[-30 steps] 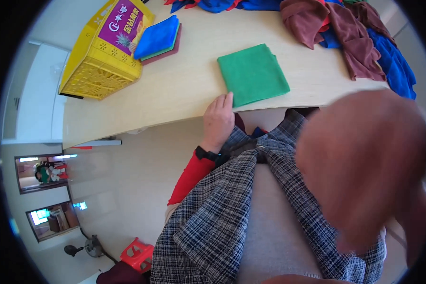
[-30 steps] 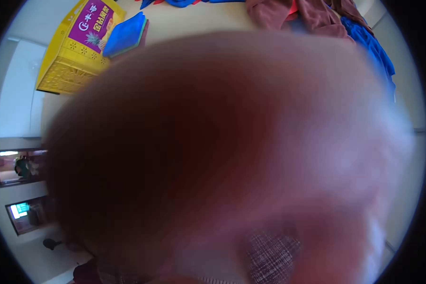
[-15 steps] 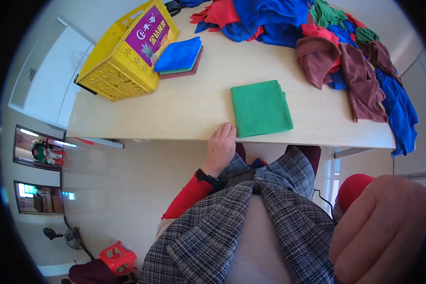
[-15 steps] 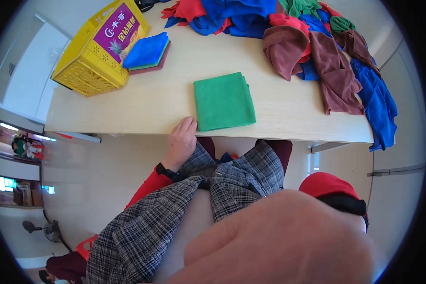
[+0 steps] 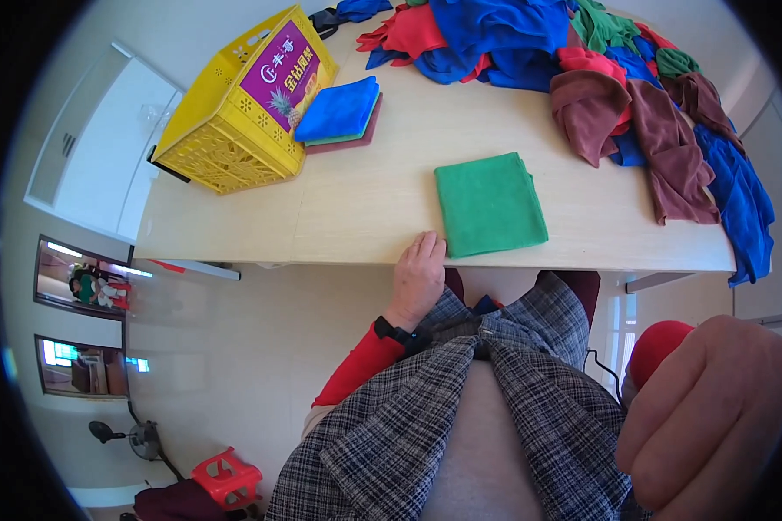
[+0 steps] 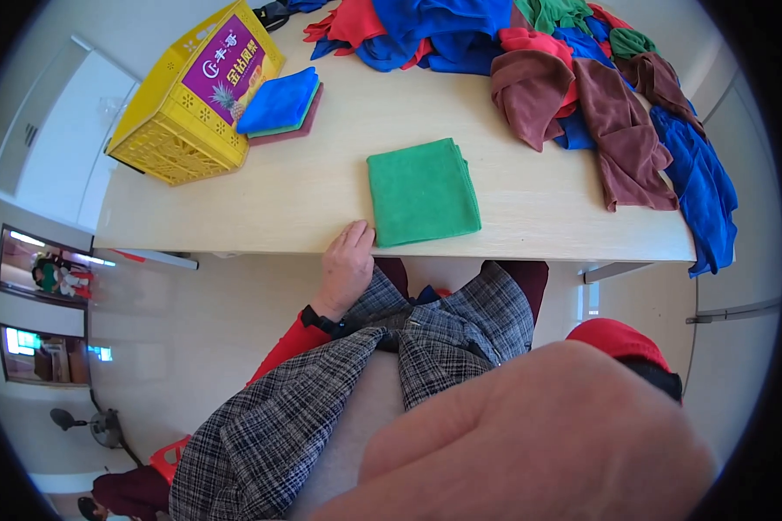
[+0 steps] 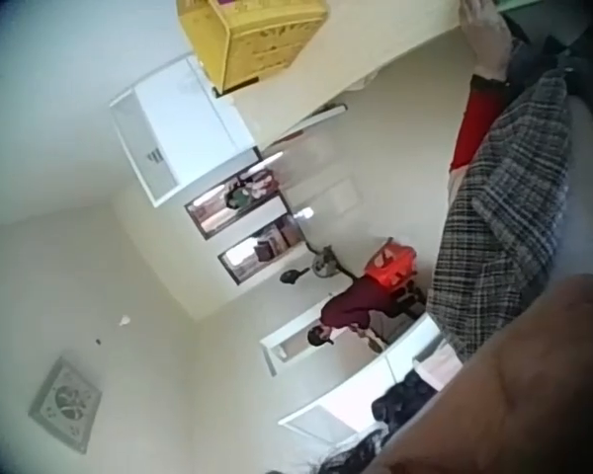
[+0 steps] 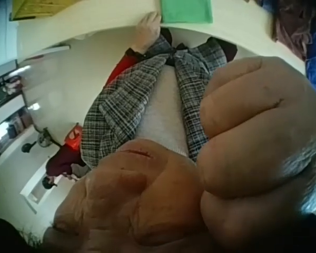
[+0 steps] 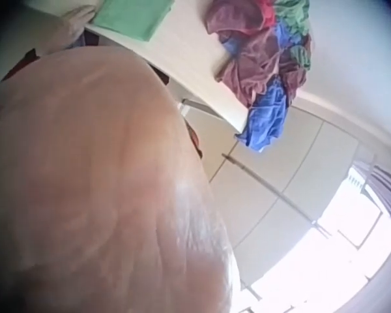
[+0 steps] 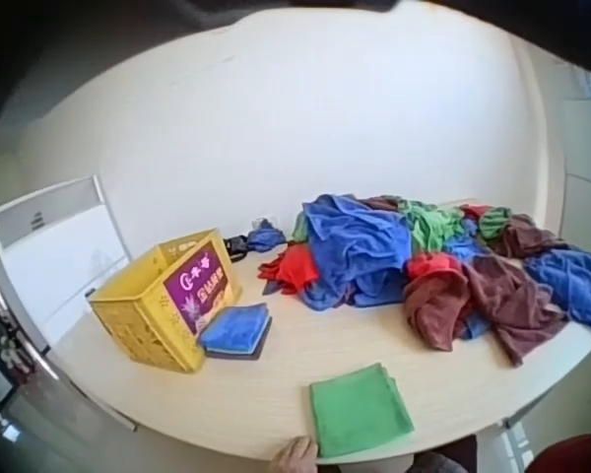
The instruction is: The person folds a blue cloth by hand, smooths it, and places it on a stack before repeating the process with a green cloth.
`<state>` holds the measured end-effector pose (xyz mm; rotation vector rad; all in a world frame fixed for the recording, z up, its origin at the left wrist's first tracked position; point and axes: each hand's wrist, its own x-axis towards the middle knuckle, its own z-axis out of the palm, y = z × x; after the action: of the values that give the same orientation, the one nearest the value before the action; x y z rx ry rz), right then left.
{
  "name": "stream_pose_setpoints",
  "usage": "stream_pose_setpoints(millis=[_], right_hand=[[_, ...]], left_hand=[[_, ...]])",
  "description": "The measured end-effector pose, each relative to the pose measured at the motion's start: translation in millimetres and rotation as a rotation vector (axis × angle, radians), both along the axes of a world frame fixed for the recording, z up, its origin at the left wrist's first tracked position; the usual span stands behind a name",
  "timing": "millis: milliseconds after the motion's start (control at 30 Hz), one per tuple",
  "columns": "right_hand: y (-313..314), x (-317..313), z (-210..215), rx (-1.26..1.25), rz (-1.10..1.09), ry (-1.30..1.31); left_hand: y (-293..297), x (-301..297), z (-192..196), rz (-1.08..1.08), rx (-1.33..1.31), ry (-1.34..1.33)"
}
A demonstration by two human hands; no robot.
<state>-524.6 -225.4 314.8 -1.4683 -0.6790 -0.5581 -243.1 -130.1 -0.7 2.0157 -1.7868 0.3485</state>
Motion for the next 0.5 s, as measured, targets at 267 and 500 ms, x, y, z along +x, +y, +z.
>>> stream_pose_setpoints(millis=[267, 500], right_hand=[[0.7, -1.8, -2.9, -0.003, -0.017, -0.006], [-0.8, -2.2, -2.3, -0.007, -0.035, -0.008]], left_hand=[[-2.5, -2.9, 2.4, 0.002, -0.019, 0.015], [-6.1, 0.5, 5.8, -0.004, -0.033, 0.001]])
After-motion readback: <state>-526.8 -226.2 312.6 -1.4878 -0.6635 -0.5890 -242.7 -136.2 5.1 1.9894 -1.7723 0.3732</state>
